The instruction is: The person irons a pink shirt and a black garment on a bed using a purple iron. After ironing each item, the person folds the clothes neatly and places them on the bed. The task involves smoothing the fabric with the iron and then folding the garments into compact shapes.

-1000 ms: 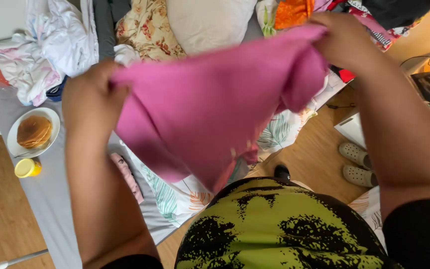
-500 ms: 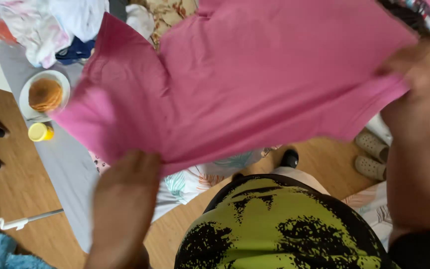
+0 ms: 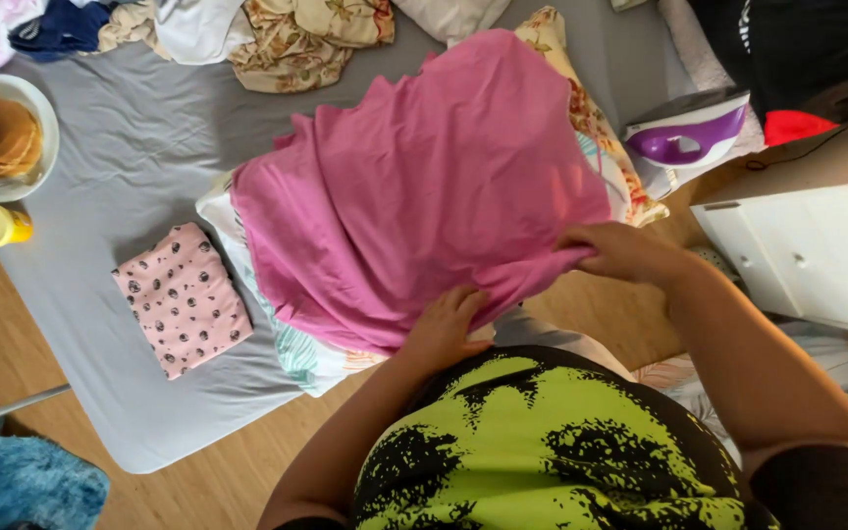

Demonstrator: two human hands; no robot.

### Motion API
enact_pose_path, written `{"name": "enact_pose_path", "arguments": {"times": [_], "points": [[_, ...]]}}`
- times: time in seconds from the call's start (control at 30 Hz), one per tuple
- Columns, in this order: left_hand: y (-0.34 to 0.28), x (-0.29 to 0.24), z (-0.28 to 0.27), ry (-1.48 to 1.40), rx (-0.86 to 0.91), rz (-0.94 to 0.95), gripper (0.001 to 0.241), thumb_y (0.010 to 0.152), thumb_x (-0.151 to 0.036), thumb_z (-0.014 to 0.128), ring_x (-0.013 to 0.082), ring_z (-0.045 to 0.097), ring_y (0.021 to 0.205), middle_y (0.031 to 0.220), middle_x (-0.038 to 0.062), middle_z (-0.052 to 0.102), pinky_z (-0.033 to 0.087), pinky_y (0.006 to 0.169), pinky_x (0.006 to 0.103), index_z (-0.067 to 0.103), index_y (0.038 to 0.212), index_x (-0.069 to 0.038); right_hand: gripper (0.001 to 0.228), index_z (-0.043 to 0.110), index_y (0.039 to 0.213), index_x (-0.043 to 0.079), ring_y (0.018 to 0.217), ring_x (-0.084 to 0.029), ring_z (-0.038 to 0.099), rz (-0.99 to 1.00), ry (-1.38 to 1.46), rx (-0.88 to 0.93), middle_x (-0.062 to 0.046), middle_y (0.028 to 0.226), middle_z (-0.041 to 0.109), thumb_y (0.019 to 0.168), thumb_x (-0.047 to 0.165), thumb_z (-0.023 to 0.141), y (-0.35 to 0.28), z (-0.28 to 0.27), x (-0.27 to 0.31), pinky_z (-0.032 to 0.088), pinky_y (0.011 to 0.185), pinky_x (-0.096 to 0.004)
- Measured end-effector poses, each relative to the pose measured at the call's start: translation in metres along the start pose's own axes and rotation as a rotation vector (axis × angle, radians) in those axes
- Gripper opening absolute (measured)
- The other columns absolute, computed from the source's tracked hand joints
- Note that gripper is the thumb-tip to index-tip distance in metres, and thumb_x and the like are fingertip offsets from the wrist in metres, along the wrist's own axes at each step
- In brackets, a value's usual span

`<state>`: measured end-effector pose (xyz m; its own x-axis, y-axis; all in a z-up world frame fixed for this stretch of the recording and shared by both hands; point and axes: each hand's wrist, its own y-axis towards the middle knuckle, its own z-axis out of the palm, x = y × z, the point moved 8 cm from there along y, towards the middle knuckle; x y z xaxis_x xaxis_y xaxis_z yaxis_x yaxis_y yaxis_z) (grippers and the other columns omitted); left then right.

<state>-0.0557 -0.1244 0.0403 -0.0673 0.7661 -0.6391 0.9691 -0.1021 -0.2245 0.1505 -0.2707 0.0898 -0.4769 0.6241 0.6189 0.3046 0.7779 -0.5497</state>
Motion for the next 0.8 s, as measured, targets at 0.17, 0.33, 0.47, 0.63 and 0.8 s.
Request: {"name": "enact_pose_path", "arguments": {"times": [0.17, 0.33, 0.47, 0.63, 0.8], "points": [[0.077, 0.016, -0.053, 0.027, -0.388, -0.071, 0.069, 0.078, -0.035, 0.071, 0.0468, 0.062, 0.101, 0.111, 0.024, 0.058, 0.052, 0.083, 0.0556, 0.05, 0.136, -0.004, 0.047, 0.06, 0.134, 0.009, 0.115, -0.039, 0.06, -0.141, 0.403, -0.263, -0.022, 0.12, 0.064, 0.088, 0.014, 0.066, 0.081, -0.107, -0.01, 0.046, 0.1, -0.051], [0.113, 0.099, -0.13, -0.258, -0.643, -0.315, 0.047, 0.091, -0.016, 0.068, 0.0407, 0.065, 0.11, 0.116, 0.019, 0.061, 0.054, 0.093, 0.0488, 0.054, 0.134, -0.007, 0.087, 0.04, 0.156, 0.023, 0.138, -0.044, 0.045, 0.11, 0.443, -0.369, -0.022, 0.154, 0.046, 0.094, 0.084, 0.047, 0.127, -0.1, -0.091, 0.036, 0.114, -0.055], [0.116, 0.13, -0.099, -0.254, -0.353, -0.621, 0.052, 0.093, -0.045, 0.07, 0.0291, 0.07, 0.112, 0.119, 0.01, 0.067, 0.058, 0.092, 0.0468, 0.054, 0.134, -0.017, 0.086, 0.039, 0.156, 0.03, 0.129, -0.043, 0.055, 0.344, 0.298, -0.355, -0.022, 0.14, 0.059, 0.087, 0.075, 0.063, 0.115, -0.064, -0.135, 0.043, 0.109, -0.056], [0.095, 0.14, -0.077, -0.243, -0.4, -0.623, 0.043, 0.096, -0.023, 0.066, 0.031, 0.068, 0.115, 0.122, 0.012, 0.063, 0.057, 0.095, 0.0471, 0.054, 0.137, -0.015, 0.07, 0.032, 0.156, 0.033, 0.125, -0.048, 0.059, 0.361, -0.053, -0.342, -0.02, 0.148, 0.055, 0.097, 0.062, 0.056, 0.09, -0.07, -0.137, 0.045, 0.109, -0.058], [0.034, 0.113, -0.106, -0.118, -0.589, -0.281, 0.038, 0.091, -0.01, 0.066, 0.0301, 0.072, 0.096, 0.108, 0.008, 0.061, 0.061, 0.081, 0.0415, 0.061, 0.129, -0.01, 0.079, 0.043, 0.153, 0.004, 0.093, -0.049, 0.071, 0.163, -0.48, -0.704, -0.025, 0.123, 0.055, 0.088, 0.031, 0.08, 0.075, -0.091, -0.088, 0.061, 0.075, -0.056]]}}
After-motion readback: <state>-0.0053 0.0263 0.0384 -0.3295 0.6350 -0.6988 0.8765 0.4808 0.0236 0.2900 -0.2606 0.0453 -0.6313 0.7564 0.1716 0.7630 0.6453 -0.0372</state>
